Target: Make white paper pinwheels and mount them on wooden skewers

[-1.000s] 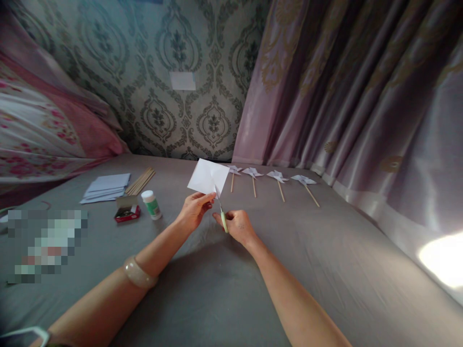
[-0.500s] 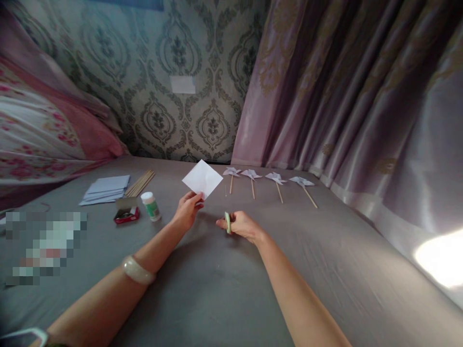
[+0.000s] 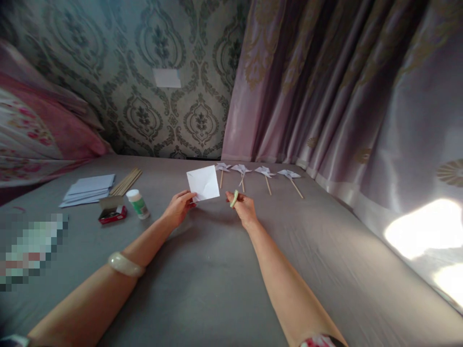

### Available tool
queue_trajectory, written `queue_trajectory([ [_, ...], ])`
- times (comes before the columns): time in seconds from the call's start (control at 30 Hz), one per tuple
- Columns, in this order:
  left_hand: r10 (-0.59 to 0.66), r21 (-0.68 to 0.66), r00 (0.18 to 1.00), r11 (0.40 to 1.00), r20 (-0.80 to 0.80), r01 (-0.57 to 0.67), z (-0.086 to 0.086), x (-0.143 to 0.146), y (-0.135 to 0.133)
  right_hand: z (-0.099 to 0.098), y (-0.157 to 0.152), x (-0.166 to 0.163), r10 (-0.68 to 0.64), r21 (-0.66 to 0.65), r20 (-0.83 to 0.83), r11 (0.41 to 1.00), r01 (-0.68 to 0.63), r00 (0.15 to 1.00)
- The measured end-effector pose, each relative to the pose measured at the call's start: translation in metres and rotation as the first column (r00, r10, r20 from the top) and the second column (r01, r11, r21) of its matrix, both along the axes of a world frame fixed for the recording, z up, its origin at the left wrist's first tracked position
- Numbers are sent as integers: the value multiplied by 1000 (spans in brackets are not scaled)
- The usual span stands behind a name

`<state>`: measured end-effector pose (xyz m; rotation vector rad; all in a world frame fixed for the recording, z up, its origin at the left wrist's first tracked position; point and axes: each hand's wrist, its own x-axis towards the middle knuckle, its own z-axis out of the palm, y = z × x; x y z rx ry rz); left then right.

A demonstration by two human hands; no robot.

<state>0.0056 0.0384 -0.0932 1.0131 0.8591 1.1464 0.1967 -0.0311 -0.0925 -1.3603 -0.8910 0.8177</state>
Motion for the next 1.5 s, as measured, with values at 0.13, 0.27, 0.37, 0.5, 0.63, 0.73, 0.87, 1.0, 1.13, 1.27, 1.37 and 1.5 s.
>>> queue_trajectory([
  [0.13, -46, 13, 998, 999, -42, 46, -2, 1, -2, -3, 1, 1, 44, 51, -52, 998, -41, 998],
  [0.27, -83, 61, 990, 994, -114, 91, -3, 1, -4, -5, 2, 0, 77, 54, -61, 996, -74, 995],
  [0.37, -76, 57, 987, 995, -141, 85, -3, 1, -4, -5, 1, -4, 81, 52, -69, 996, -78, 994],
  [0.5, -60, 43, 988, 997, -143, 66, -2, 1, -5, -6, 0, -7, 81, 56, -63, 995, -77, 995],
  [0.63, -47, -20, 996, 999, -70, 46, 0, 1, -5, -6, -1, -11, 81, 77, -39, 994, -78, 996],
  [0.73, -45, -63, 999, 997, -13, 44, 2, 1, -6, -5, -1, -14, 62, 94, -35, 994, -59, 997],
  [0.87, -73, -89, 997, 993, 19, 74, 3, 2, -8, -4, -1, -17, -11, 116, -9, 993, 12, 1000],
  [1.0, -100, -134, 994, 986, 33, 104, 5, 7, -14, -6, 0, -17, -80, 155, 46, 985, 72, 996],
  [1.13, -115, -164, 992, 979, 45, 121, 4, 14, -21, -7, 0, -16, -112, 175, 70, 980, 98, 991],
  [1.27, -157, -161, 987, 974, 39, 161, 2, 19, -27, -6, -1, -17, -107, 189, 51, 977, 95, 993],
  [1.37, -144, -149, 989, 978, 30, 147, 2, 19, -27, -3, -2, -19, -90, 202, 31, 976, 82, 995],
  [1.5, -34, -146, 997, 988, 75, 45, 4, 15, -22, -1, -3, -20, -34, 124, 43, 992, 29, 998],
])
